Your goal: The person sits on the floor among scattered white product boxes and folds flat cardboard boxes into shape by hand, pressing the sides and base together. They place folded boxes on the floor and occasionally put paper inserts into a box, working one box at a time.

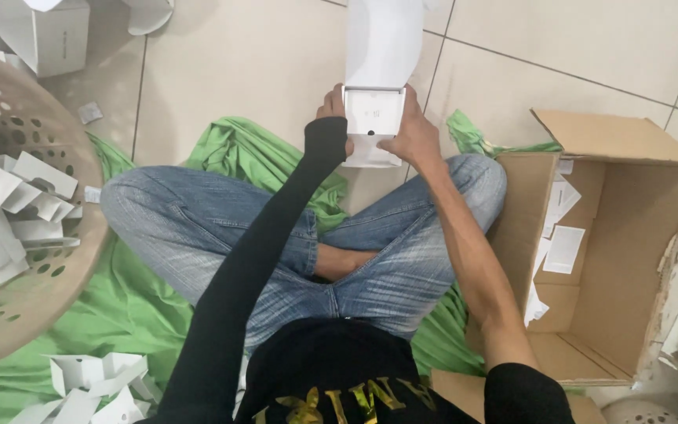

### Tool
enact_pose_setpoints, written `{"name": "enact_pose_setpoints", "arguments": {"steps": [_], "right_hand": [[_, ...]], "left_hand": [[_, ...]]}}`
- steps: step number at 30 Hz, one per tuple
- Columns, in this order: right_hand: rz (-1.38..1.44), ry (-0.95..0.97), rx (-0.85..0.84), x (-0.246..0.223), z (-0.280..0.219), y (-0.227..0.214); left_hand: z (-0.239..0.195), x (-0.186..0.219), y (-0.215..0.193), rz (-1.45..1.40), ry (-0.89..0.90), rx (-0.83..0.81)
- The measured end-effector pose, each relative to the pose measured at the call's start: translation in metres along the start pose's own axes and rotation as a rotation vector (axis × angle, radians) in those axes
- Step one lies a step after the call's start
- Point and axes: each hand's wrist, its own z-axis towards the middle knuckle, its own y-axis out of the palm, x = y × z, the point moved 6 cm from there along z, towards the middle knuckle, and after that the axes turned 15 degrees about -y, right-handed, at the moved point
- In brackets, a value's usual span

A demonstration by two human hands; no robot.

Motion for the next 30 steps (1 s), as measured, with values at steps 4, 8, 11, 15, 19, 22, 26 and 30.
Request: {"name": "enact_pose_setpoints", "arguments": {"steps": [4,8,11,15,19,22,26,30], "right_hand": [[-0.075,0.190,0.036,0.002,0.001,0.003],[-0.083,0.203,0.055,0.001,0.001,0.001],[-0.035,0.183,0.065,0.003,-0.001,0.001],[0.060,0.124,-0.001,0.023,0.000,0.006],[0.300,-0.140,-0.010,0.024,0.009,-0.001],[0.410,0.252,0.010,0.056,0.015,-0.004],[0.766,0.193,0.299,0.064,0.036,-0.024],[0.528,0.015,0.321,-0.002,0.015,-0.062]], "left_hand": [[0.005,0.006,-0.008,0.018,-0.102,0.037],[0.011,-0.002,-0.001,0.008,-0.064,0.036],[0.016,-0.008,0.004,0.031,-0.034,0.023],[0.019,-0.004,-0.007,-0.129,-0.015,-0.247],[0.054,-0.037,0.017,-0.338,0.209,-0.295],[0.081,-0.028,0.007,-0.566,-0.077,-0.302],[0.083,0.014,-0.027,-0.829,-0.150,-0.365],[0.035,0.041,-0.061,-0.663,0.084,-0.196]]}}
